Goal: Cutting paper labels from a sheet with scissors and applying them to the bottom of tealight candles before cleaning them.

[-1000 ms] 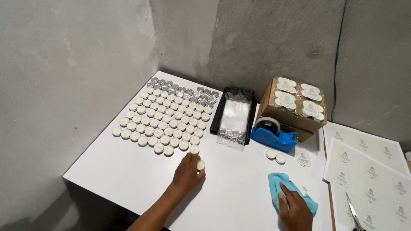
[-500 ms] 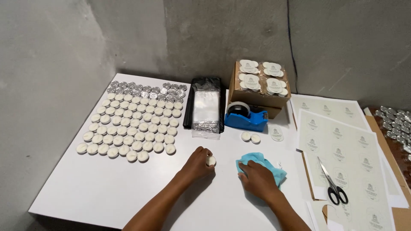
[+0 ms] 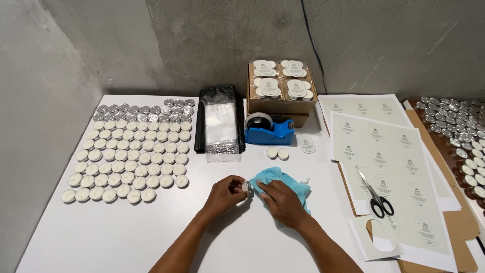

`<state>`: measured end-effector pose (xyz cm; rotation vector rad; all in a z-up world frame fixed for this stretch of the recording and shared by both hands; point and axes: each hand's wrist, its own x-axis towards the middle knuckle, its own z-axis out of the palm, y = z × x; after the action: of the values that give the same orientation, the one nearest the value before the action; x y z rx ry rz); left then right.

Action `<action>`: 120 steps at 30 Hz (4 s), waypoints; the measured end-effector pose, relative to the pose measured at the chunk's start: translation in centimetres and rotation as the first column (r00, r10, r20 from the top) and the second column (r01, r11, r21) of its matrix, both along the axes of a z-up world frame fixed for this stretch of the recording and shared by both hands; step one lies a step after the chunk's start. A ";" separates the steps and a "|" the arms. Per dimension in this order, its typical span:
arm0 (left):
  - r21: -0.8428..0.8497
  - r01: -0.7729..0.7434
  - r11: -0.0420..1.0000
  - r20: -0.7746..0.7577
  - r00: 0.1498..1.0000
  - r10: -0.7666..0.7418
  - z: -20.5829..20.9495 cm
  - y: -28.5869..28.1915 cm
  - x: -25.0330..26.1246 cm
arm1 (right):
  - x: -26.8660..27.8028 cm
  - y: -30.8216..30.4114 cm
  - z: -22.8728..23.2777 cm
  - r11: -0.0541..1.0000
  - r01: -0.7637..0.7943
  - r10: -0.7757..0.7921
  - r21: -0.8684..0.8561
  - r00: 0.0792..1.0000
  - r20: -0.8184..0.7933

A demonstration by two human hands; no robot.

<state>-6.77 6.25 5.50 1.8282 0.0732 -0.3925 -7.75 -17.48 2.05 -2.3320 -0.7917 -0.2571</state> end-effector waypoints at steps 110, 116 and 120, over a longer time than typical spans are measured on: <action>0.046 -0.028 0.999 0.416 0.909 0.007 -1.8 -11.1 5.0 | -0.3 -7.6 2.5 0.801 0.596 -0.584 -0.067 0.750 -0.312; 0.169 0.023 0.985 0.475 0.874 -0.102 -2.7 -13.7 6.3 | -0.4 -7.3 2.8 0.797 0.604 -0.580 -0.021 0.755 -0.308; 0.228 0.002 0.974 0.505 0.855 -0.120 -3.3 -14.6 6.9 | -0.4 -7.4 3.0 0.800 0.600 -0.569 -0.007 0.755 -0.328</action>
<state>0.17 -8.32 2.18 2.1038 -0.3293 0.0813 -8.11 -24.87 5.04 -2.3805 0.1337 -0.1731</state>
